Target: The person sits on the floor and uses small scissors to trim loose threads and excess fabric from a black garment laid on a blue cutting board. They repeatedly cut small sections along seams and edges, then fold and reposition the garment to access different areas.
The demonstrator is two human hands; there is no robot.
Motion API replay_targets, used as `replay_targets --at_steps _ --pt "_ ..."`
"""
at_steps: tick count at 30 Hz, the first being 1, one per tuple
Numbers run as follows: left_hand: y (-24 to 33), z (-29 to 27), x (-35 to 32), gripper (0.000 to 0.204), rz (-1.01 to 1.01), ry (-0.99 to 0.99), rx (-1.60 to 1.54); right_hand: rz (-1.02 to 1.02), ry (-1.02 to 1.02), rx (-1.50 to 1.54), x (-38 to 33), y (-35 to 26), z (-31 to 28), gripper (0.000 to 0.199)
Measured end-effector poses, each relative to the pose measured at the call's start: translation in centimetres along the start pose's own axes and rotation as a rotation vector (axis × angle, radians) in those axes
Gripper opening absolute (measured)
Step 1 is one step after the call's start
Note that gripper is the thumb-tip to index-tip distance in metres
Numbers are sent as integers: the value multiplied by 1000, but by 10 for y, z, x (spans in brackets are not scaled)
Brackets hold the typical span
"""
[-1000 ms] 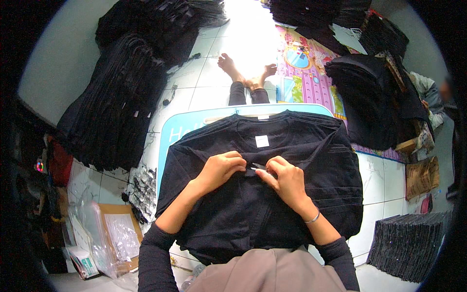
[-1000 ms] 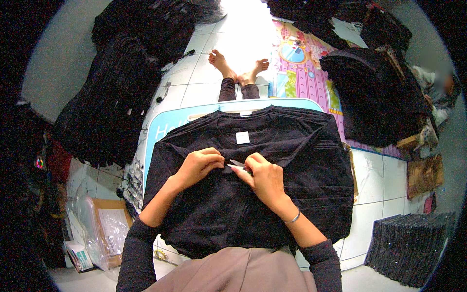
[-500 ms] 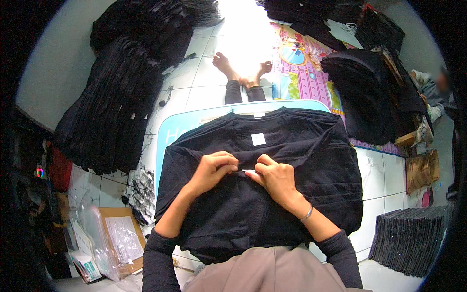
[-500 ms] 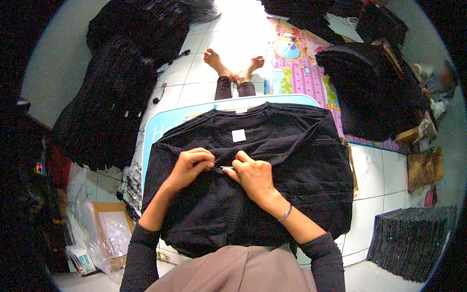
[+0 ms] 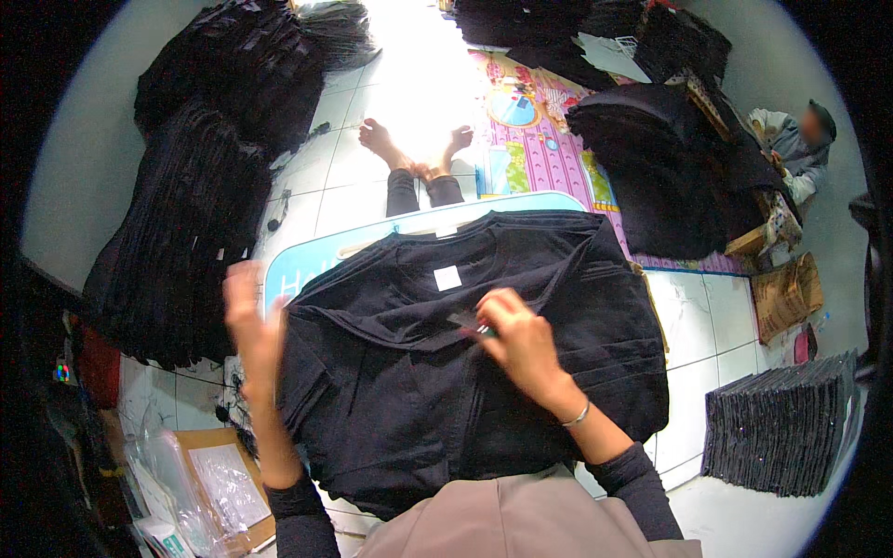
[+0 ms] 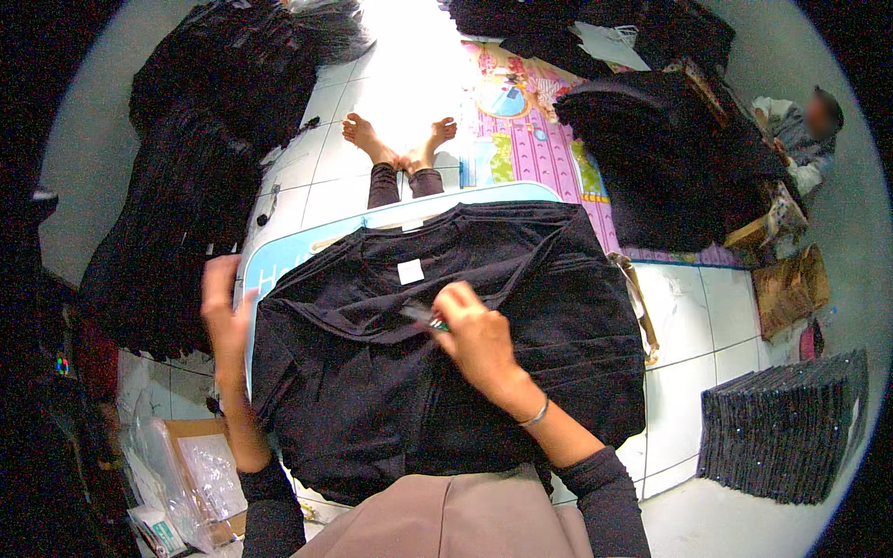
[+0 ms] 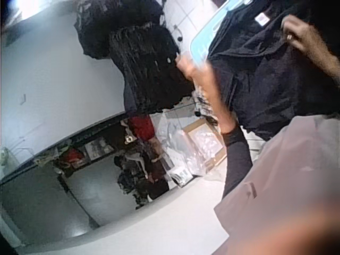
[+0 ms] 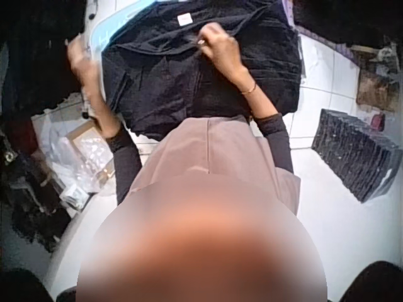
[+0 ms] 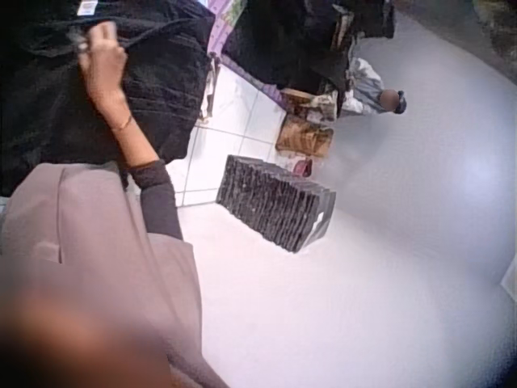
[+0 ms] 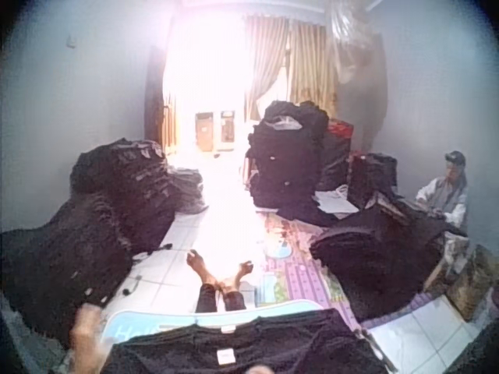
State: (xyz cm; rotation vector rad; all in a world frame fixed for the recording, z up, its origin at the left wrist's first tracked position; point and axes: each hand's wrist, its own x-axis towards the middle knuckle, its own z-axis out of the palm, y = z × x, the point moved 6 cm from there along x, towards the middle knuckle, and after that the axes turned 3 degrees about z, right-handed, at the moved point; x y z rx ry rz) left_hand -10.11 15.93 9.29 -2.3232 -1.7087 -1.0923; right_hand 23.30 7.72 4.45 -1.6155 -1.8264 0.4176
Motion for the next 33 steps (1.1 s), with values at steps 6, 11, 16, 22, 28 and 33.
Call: replay_targets --at_steps 6,11,16,22,28,33 --pt "169 109 -26 24 393 -729 -388 207 -130 -241 15 49 -47 12" --pt "165 161 18 20 260 -713 -530 176 -149 65 64 59 -22 27" --pt "161 188 20 22 287 -412 -432 469 96 298 71 80 5 58" --pt "158 193 17 9 263 -254 -384 385 103 -96 61 62 -2 50" --pt "129 202 20 8 -172 -265 -795 217 68 -235 59 45 2 42" --pt "127 201 22 11 -123 -260 -815 148 109 -249 65 46 10 42"
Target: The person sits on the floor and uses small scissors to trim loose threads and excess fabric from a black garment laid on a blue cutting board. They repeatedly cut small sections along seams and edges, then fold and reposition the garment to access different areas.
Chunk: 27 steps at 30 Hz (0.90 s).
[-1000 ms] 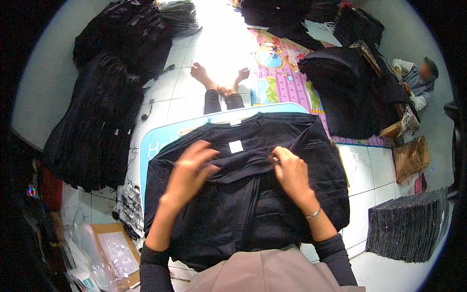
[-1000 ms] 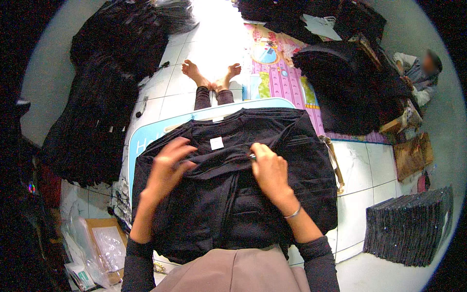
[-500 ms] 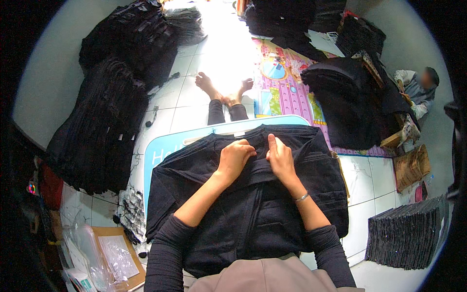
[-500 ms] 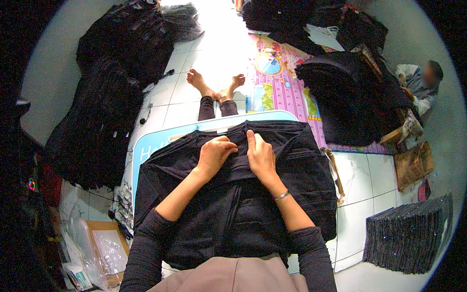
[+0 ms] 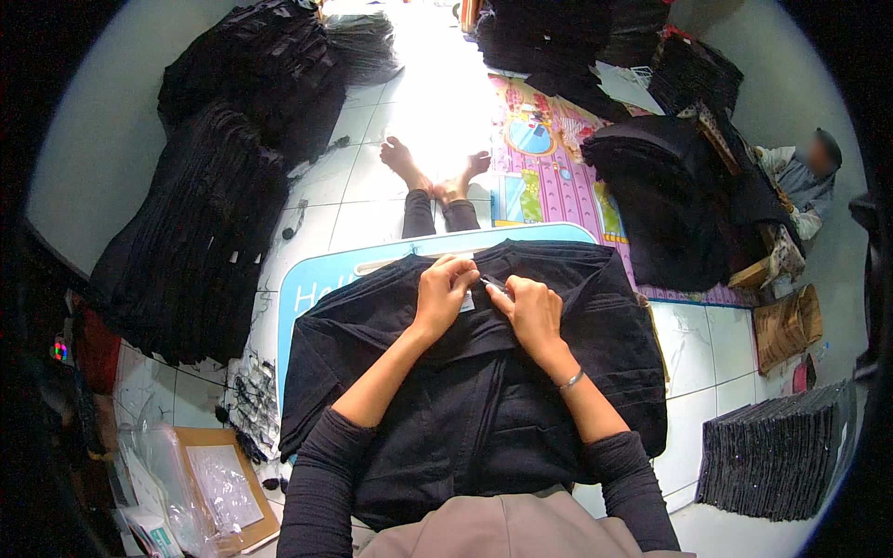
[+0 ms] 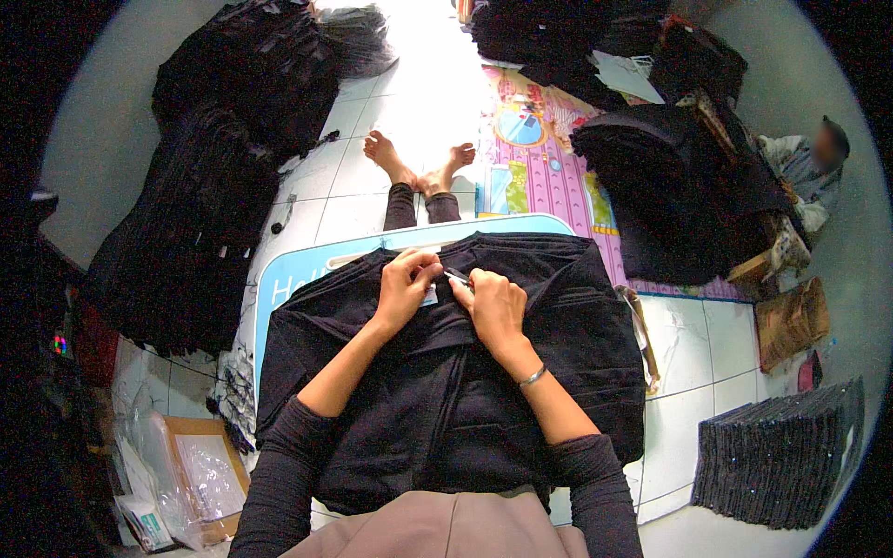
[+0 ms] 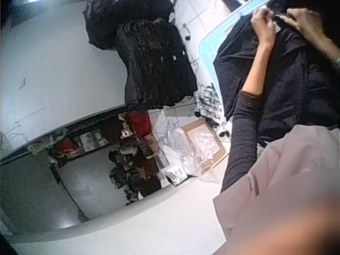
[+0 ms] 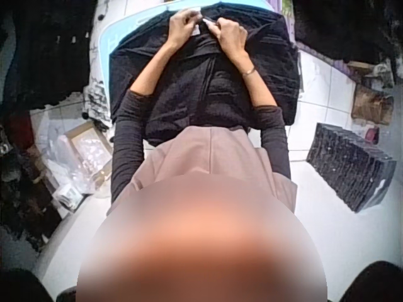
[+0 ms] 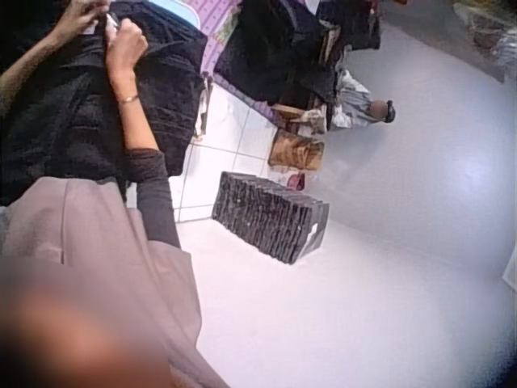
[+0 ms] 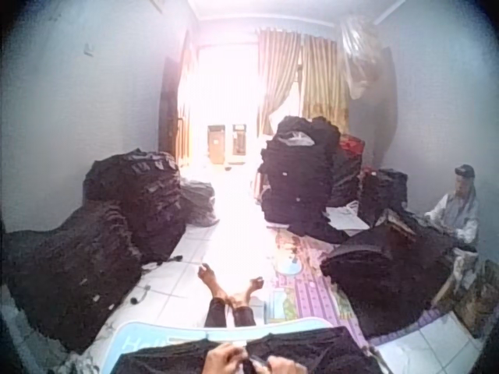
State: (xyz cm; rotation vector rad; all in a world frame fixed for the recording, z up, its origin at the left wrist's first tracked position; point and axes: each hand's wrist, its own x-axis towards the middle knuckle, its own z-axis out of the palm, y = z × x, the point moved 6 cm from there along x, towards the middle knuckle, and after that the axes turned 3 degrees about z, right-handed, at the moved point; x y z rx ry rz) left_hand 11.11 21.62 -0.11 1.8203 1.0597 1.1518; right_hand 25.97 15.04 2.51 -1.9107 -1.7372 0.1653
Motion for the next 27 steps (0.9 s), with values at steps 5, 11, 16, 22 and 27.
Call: replay_targets --at_steps 5,11,16,22,27 --pt "-1 10 -3 11 28 -38 32 -26 -5 -71 2 -1 6 41" --pt "0 -72 22 16 -233 69 -259 -79 -22 37 1 -1 0 31" --pt "46 -229 -10 52 -73 1025 1591 -140 -68 -10 8 -2 2 24" --pt "14 -111 -21 10 -3 161 252 112 125 -328 19 6 -3 18" --pt "18 -52 -26 17 -5 -114 386 34 33 -76 30 45 -25 17"
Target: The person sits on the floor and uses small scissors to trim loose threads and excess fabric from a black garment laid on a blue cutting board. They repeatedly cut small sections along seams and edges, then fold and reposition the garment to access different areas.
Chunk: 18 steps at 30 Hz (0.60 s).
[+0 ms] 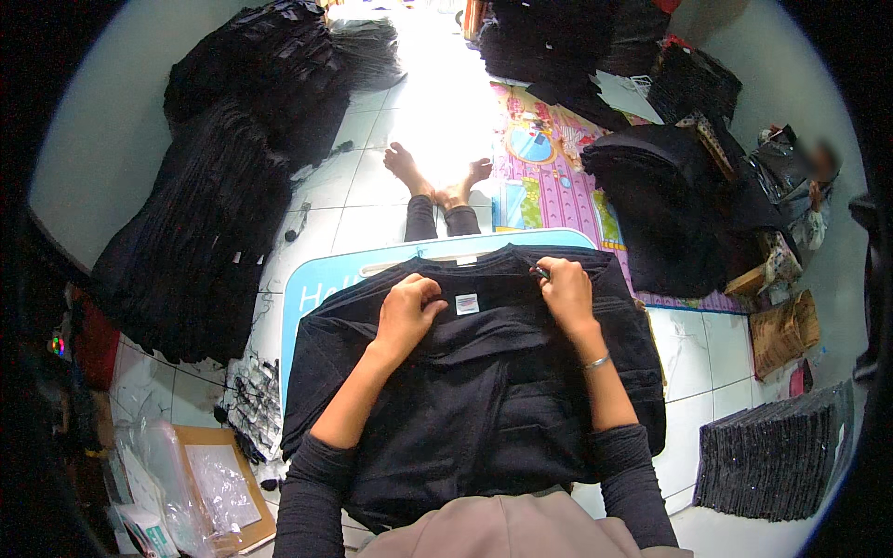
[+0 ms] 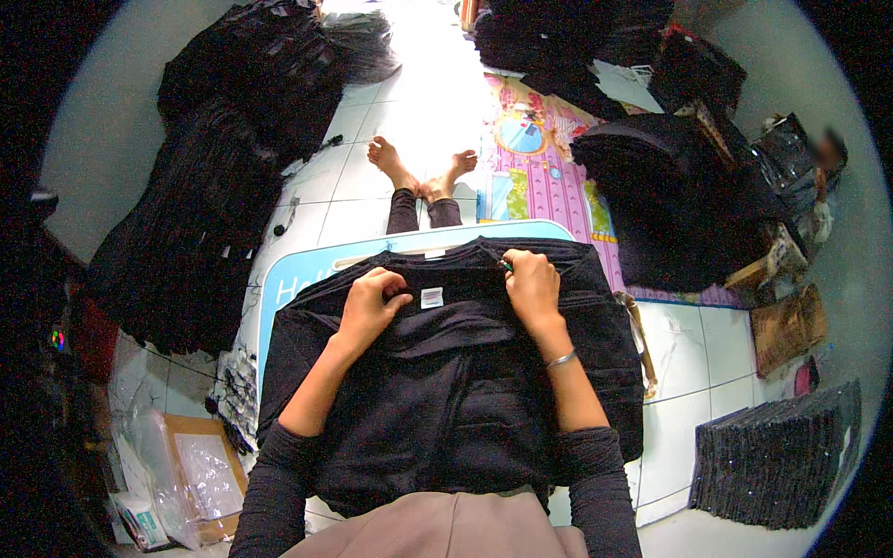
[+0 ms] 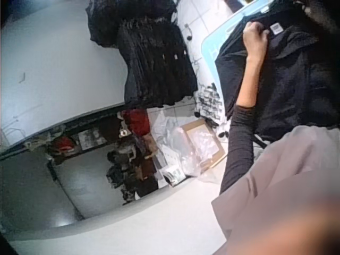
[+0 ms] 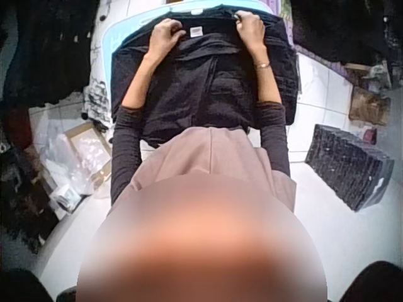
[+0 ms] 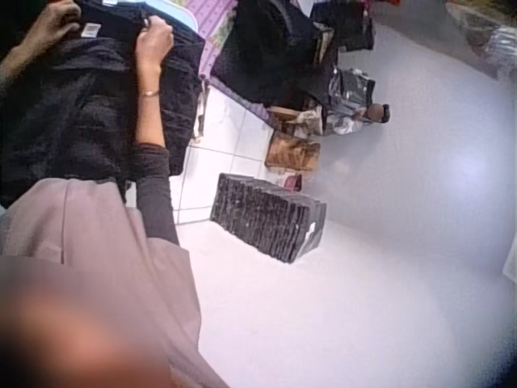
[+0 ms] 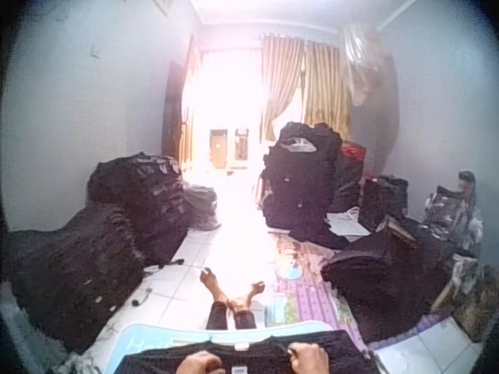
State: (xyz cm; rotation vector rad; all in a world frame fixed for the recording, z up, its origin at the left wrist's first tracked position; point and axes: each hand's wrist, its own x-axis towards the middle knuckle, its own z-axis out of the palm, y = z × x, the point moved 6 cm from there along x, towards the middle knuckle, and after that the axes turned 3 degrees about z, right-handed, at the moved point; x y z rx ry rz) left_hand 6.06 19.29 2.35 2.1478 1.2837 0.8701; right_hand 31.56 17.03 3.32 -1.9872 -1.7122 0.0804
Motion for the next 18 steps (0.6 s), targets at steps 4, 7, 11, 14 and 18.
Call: replay_targets --at_steps 4,7,11,14,18 --pt "-6 -2 0 22 10 4 45 263 -598 674 13 37 24 8" --pt "-1 3 3 22 15 13 150 324 -652 880 15 42 28 12" --pt "29 23 19 21 110 33 5 373 -600 962 11 38 27 17" --pt "54 49 33 27 180 -12 -255 433 -579 1006 7 36 27 19" --pt "76 66 43 27 450 88 -110 394 -516 1041 7 31 28 20"
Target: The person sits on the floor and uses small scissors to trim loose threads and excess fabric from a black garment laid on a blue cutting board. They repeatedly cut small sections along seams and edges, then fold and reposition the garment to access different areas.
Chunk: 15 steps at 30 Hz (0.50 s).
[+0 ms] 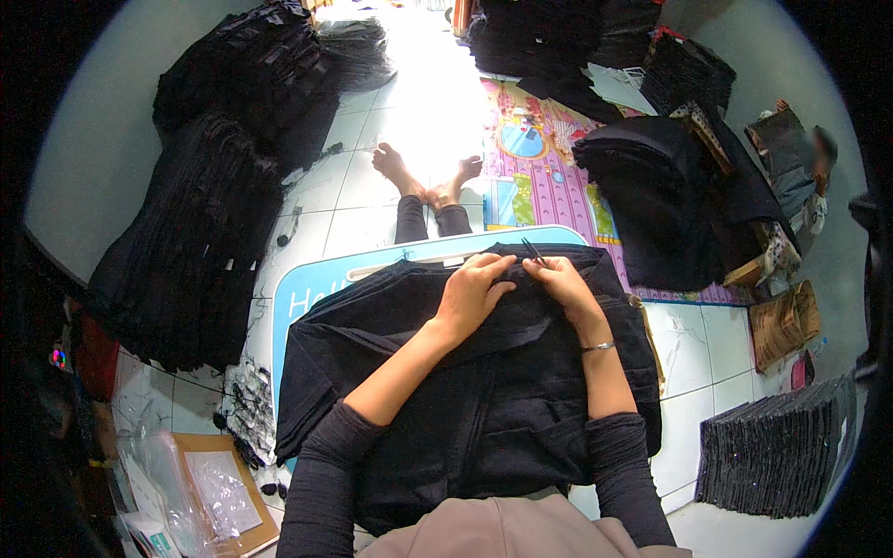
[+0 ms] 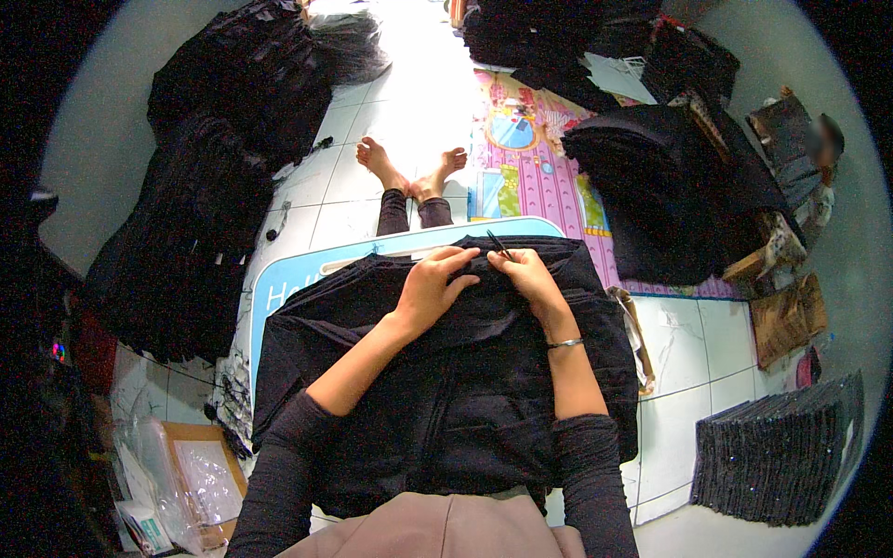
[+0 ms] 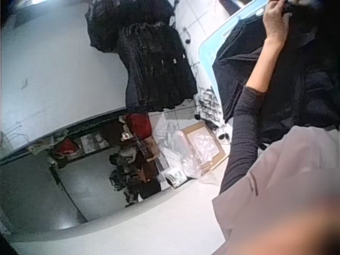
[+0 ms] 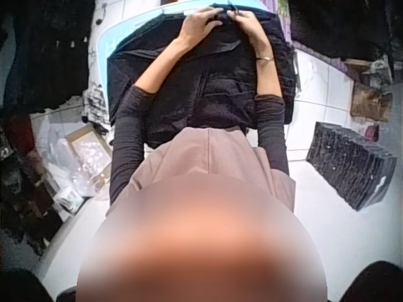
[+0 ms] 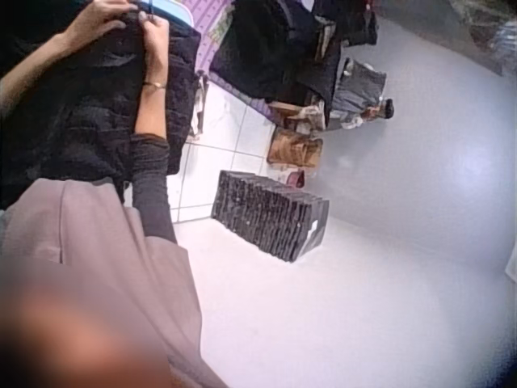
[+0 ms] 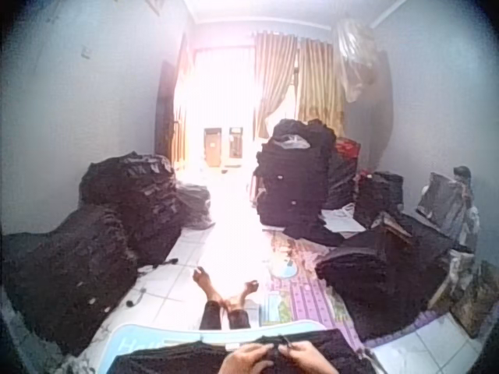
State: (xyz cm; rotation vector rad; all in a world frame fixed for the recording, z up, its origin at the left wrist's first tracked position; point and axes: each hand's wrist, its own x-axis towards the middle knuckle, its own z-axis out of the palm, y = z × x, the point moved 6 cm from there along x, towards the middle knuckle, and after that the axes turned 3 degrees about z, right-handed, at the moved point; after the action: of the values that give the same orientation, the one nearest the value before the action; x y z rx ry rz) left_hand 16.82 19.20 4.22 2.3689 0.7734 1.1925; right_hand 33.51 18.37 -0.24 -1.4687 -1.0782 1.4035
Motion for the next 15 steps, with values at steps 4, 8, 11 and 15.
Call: replay_targets --at_steps 4,8,11,15 --pt "-8 13 2 20 67 -76 34 -66 18 23 6 4 4 21" --pt "-23 8 0 10 -71 89 -179 -130 57 -28 12 7 4 21" --pt "-48 8 -9 11 -482 204 -419 -105 112 -112 15 10 2 17" --pt "-29 7 -2 25 -272 140 -295 -237 189 3 14 6 5 14"
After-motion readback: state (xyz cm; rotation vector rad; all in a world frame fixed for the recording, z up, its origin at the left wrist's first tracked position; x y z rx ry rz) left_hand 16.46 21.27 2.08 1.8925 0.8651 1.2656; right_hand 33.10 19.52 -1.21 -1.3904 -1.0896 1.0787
